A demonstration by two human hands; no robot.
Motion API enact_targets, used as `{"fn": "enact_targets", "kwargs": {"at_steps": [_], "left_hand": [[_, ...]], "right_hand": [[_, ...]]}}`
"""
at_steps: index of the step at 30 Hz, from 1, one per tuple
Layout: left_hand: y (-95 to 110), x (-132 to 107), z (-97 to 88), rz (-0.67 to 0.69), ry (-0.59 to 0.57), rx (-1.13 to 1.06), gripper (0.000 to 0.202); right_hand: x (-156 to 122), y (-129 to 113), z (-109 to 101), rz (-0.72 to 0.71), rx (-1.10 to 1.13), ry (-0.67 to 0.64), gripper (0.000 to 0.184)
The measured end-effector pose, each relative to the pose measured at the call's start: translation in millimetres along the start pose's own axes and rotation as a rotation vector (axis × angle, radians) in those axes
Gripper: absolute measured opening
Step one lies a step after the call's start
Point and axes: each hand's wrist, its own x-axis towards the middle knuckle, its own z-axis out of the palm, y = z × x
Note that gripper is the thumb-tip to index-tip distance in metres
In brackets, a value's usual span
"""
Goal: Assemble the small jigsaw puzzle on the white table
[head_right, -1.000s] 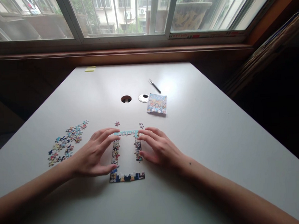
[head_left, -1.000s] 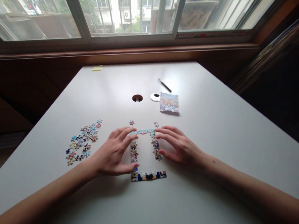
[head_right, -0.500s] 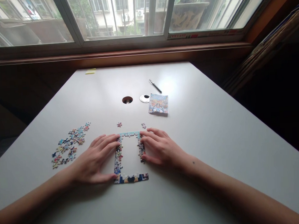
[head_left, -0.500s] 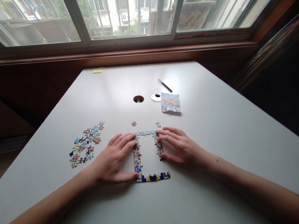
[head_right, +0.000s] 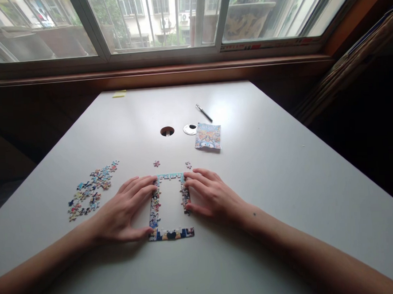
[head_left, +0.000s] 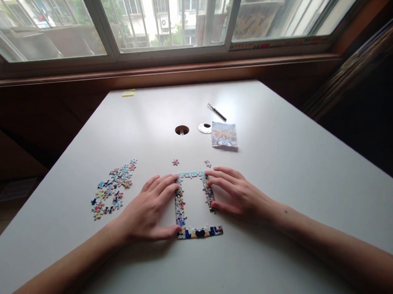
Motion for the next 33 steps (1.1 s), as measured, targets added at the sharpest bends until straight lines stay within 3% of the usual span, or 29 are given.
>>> {"fn": "enact_targets", "kwargs": {"at_steps": [18,21,24,27,33], "left_hand": [[-2,0,2.0,-0.012,0.019,0.04,0.08],[-3,-1,4.0,-0.015,0.054,0.04,0.07],[-6,2,6.5,-0.099,0.159,0.021,0.049],[-14,12,5.9,-0.204,0.26,0.025,0.033],[-37,52,-1.9,-0.168,0.246,0.049,0.031]], "right_hand": [[-1,2,2,-0.028,0.021,0.038,0.038],[-1,1,1,-0.023,0.045,0.049,0.034],[-1,1,1,0.003,0.072,0.08,0.029],[-1,0,1,0.048,0.074,0.123,0.025],[-2,1,0,0.15,0.071,0.191,0.015]]}}
